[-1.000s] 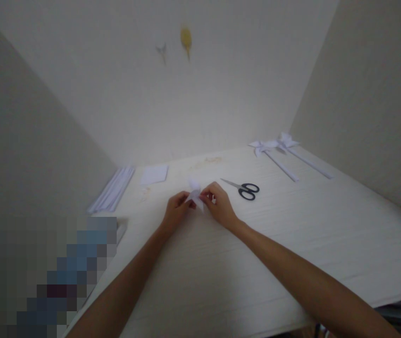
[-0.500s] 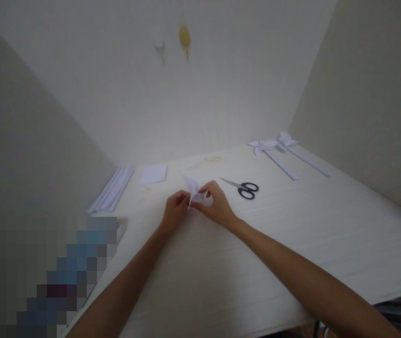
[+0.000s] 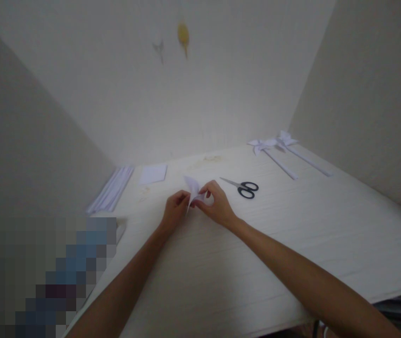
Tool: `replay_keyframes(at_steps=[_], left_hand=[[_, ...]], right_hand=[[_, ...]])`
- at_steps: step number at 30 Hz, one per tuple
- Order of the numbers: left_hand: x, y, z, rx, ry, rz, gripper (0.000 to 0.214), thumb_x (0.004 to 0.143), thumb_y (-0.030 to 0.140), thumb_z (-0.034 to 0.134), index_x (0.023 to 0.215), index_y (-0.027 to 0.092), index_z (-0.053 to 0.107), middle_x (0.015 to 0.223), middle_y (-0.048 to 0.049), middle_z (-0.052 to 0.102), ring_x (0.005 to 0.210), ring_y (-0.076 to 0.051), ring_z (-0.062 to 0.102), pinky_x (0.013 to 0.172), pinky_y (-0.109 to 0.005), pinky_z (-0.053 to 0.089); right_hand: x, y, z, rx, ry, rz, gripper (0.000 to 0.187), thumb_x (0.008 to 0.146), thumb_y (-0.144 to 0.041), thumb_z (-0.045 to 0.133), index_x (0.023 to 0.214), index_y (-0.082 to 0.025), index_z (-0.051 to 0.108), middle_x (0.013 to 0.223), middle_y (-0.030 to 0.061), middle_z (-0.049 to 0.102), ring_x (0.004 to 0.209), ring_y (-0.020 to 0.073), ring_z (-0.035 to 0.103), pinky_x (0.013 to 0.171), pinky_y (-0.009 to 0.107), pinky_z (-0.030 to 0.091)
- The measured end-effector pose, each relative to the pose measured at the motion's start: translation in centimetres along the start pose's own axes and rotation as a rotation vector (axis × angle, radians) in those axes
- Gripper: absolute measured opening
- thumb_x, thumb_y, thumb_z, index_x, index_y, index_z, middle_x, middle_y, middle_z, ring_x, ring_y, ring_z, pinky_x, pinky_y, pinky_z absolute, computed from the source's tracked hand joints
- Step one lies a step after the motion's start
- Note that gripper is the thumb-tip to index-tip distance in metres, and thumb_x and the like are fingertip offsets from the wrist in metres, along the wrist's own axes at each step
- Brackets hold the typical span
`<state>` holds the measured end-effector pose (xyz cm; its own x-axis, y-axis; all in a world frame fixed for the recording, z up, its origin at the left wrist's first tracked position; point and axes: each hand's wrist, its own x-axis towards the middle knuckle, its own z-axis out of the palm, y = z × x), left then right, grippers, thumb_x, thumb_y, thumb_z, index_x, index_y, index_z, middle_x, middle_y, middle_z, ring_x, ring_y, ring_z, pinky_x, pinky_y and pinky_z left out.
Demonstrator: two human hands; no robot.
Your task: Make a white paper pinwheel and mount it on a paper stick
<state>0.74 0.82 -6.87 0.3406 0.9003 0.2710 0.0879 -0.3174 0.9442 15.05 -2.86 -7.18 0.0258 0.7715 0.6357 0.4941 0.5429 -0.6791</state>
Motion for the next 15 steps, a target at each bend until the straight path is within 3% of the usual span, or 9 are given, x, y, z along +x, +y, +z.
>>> replay_keyframes(at_steps=[4, 10, 15], left_hand=[[0.06, 0.03, -0.08, -0.018, 0.002, 0.000, 0.016, 0.070, 0.025, 0.052, 0.058, 0.014, 0.053, 0.051, 0.0032, 0.052, 0.049, -0.008, 0.047, 0.052, -0.021, 0.039], [0.11, 0.11, -0.21, -0.061, 0.032, -0.044, 0.017, 0.070, 0.028, 0.054, 0.062, 0.013, 0.056, 0.052, 0.0018, 0.055, 0.050, -0.008, 0.050, 0.052, -0.021, 0.040], [0.05, 0.39, -0.09, -0.096, 0.005, -0.070, 0.016, 0.068, 0.029, 0.056, 0.062, 0.013, 0.057, 0.052, 0.0013, 0.055, 0.050, -0.009, 0.052, 0.052, -0.021, 0.043]], right_hand=[[0.04, -0.02, -0.06, 0.013, -0.002, 0.013, 0.018, 0.068, -0.029, 0.063, 0.076, -0.020, 0.051, 0.071, 0.0005, 0.048, 0.065, 0.0139, 0.044, 0.060, 0.028, 0.038], [0.09, 0.02, -0.31, 0.071, -0.021, -0.002, 0.009, 0.080, -0.026, 0.049, 0.079, -0.021, 0.056, 0.072, 0.0016, 0.050, 0.068, 0.0139, 0.047, 0.062, 0.029, 0.038], [0.12, 0.38, -0.16, 0.029, 0.036, 0.014, 0.004, 0.076, -0.022, 0.055, 0.073, -0.021, 0.057, 0.068, 0.0006, 0.049, 0.063, 0.0134, 0.046, 0.057, 0.027, 0.038]])
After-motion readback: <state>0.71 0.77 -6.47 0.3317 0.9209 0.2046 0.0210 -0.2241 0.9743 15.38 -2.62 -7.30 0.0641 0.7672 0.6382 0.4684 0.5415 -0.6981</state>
